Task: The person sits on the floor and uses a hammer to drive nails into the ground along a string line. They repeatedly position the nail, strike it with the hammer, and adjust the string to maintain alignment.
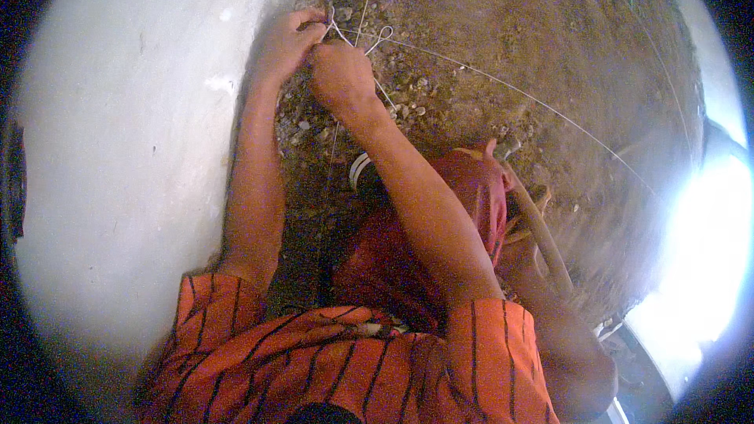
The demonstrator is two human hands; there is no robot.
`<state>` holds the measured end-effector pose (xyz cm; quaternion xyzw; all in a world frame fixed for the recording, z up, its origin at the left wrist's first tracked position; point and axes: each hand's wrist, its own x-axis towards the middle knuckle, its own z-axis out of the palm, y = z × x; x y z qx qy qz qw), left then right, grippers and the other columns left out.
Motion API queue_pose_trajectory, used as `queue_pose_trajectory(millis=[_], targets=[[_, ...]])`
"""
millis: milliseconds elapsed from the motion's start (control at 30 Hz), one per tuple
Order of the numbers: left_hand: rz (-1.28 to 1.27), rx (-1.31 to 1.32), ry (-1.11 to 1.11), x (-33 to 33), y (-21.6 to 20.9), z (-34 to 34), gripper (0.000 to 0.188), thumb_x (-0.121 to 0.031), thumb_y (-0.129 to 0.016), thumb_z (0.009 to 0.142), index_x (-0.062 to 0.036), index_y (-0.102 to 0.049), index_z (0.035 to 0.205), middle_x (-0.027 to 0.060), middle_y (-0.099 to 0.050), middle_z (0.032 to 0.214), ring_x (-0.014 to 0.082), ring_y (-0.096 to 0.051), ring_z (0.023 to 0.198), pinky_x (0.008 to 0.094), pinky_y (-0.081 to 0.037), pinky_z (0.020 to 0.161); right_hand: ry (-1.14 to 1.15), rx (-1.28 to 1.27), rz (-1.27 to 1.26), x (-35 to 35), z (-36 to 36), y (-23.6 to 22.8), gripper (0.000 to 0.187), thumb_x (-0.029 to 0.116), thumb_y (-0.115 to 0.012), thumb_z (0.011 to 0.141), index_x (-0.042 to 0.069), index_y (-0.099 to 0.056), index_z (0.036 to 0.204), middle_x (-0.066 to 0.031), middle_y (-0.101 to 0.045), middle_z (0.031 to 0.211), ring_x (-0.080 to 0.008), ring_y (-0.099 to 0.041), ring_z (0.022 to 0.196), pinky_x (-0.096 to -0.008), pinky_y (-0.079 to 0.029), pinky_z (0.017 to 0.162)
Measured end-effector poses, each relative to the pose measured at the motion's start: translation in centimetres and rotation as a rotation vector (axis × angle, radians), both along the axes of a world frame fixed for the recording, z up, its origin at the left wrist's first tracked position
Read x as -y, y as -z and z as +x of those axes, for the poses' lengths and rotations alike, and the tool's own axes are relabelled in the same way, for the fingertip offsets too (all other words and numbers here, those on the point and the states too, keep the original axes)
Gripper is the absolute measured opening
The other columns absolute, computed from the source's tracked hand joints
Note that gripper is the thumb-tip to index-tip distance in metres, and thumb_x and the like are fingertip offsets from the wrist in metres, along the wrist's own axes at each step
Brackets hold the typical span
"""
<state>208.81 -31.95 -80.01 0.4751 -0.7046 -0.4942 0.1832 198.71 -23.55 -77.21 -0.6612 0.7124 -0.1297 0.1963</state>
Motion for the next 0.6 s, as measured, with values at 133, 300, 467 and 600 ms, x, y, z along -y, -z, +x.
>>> queue_pose_trajectory(millis=[133,300,467,600], targets=[[-0.190,0.070,-0.004,-0.3,-0.5,-0.5,0.040,-0.031,-0.058,0.080,0.0018,-0.063,0.102,0.0183,-0.065,0.101,0.0286,-0.061,0.096,0.0341,-0.045,0.086,0.032,0.096,-0.042,-0.3,-0.3,0.8,0.013,0.009,-0.054,0.072,-0.001,-0.062,0.074,-0.0216,-0.062,0.077,-0.0388,-0.061,0.071,-0.0467,-0.050,0.067],[-0.329,0.077,-0.050,-0.9,0.7,-0.6,0.043,-0.036,-0.059,0.080,0.0013,-0.064,0.102,0.0215,-0.063,0.101,0.0332,-0.061,0.097,0.0361,-0.045,0.086,0.072,0.168,-0.122,-1.5,-0.1,0.8,0.013,0.009,-0.052,0.075,-0.001,-0.059,0.079,-0.0213,-0.060,0.076,-0.0388,-0.059,0.073,-0.0477,-0.047,0.069],[-0.320,0.085,-0.057,-1.2,0.4,-1.0,0.046,-0.041,-0.058,0.082,0.0007,-0.064,0.102,0.0216,-0.064,0.098,0.0353,-0.062,0.093,0.0379,-0.047,0.083,0.124,0.238,-0.222,-2.4,-0.1,0.4,0.017,0.009,-0.053,0.078,0.001,-0.061,0.091,-0.0211,-0.060,0.080,-0.0379,-0.059,0.076,-0.0456,-0.047,0.071],[-0.363,0.131,-0.106,-1.7,0.4,-1.3,0.047,-0.042,-0.056,0.084,0.0010,-0.063,0.102,0.0213,-0.064,0.098,0.0369,-0.061,0.092,0.0386,-0.047,0.082,0.225,0.250,-0.179,-5.2,-0.6,-1.8,0.035,0.015,-0.060,0.077,0.005,-0.057,0.110,-0.0198,-0.061,0.090,-0.0375,-0.059,0.082,-0.0431,-0.048,0.075]])
